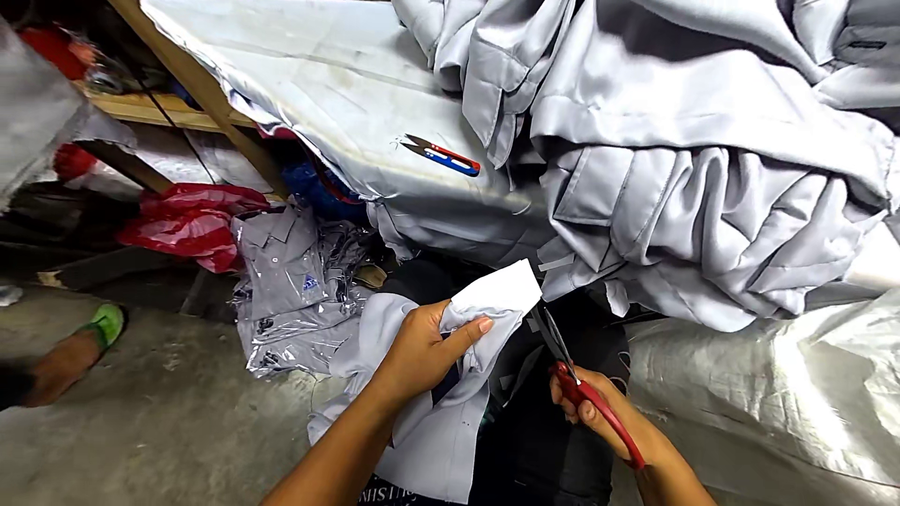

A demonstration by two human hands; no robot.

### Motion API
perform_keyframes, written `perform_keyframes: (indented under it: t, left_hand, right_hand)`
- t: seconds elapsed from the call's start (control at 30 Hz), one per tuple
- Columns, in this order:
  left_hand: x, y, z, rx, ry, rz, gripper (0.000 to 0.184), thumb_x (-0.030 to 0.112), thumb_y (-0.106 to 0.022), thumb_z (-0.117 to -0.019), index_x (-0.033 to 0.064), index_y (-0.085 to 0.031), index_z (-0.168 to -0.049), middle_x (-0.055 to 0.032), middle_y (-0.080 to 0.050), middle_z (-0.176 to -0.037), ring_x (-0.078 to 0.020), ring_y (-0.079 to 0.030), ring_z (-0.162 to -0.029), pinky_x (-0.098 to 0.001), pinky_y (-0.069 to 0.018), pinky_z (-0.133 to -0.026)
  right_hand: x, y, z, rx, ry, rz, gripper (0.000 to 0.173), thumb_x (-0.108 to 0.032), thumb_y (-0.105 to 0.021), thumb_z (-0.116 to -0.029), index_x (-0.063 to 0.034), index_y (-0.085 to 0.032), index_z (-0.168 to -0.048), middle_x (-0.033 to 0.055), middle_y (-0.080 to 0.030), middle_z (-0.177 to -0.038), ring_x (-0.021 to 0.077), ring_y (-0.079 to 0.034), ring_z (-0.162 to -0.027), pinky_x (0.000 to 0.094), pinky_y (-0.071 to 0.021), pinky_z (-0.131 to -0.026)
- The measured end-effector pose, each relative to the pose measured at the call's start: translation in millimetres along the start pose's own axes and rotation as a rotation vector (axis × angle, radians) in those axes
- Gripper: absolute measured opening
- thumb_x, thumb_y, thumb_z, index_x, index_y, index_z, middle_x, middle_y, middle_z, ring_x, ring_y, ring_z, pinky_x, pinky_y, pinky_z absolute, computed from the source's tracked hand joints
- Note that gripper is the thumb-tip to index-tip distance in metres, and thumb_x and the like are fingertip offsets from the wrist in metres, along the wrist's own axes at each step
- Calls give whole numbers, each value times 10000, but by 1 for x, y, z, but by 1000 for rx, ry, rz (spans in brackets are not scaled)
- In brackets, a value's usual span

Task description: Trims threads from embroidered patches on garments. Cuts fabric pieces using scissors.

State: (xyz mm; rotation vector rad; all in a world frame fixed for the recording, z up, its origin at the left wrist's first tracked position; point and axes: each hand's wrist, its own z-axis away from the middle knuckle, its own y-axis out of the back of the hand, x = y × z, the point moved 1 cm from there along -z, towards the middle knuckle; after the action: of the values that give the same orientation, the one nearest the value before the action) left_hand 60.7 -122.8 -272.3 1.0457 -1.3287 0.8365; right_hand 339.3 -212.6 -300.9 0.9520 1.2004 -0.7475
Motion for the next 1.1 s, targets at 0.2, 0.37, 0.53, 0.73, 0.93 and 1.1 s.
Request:
perform_keyframes:
  t: [0.2,0.37,0.53,0.73,0.93,1.1]
  left_hand:
    - [-3,-6,1,-70,-13,-78,186,287,-682,-965,107,-724,-951,106,-699,-828,68,-643,-789,-179,-549,-769]
    - [-3,-7,3,-88,-34,-78,191,290,-677,-967,106,-726,-954,109,-701,-837,75,-642,-801,-175,-547,-774]
    - [-3,-9,4,-88,-25,-82,195,300,-674,-968,112,-724,-951,112,-698,-835,75,-640,-794,-171,-542,-766]
    - [-4,-5,2,-151,-43,-87,203,293,-660,-982,101,-721,-957,118,-691,-830,92,-627,-792,-153,-534,-763]
    - [-5,-3,-2,-272,-36,-82,201,286,-662,-983,95,-715,-949,118,-678,-818,97,-612,-778,-142,-521,-750]
    - [-5,-5,-5,-379,-15,-107,215,303,-654,-989,103,-710,-933,123,-657,-800,101,-588,-758,-145,-500,-727]
  right_hand:
    - [-2,-7,-5,1,28,6,706,-783,-491,-904,-91,-631,-930,-89,-555,-732,-42,-535,-641,145,-462,-578]
    - [-3,-7,-7,5,29,-11,693,-781,-502,-900,-100,-630,-920,-97,-545,-710,-44,-524,-621,141,-449,-562]
    - [-2,-7,-8,16,29,-21,673,-774,-518,-898,-109,-624,-895,-104,-531,-691,-48,-512,-603,138,-438,-547]
    - [1,-5,-6,46,33,-33,573,-705,-582,-915,-141,-624,-822,-130,-528,-638,-76,-487,-542,111,-408,-494]
    - [0,5,2,-49,21,27,659,-762,-527,-906,-112,-622,-852,-105,-531,-664,-66,-491,-580,127,-412,-529]
    - [1,4,4,-56,5,46,658,-750,-516,-922,-104,-621,-849,-94,-530,-669,-56,-495,-586,134,-416,-539]
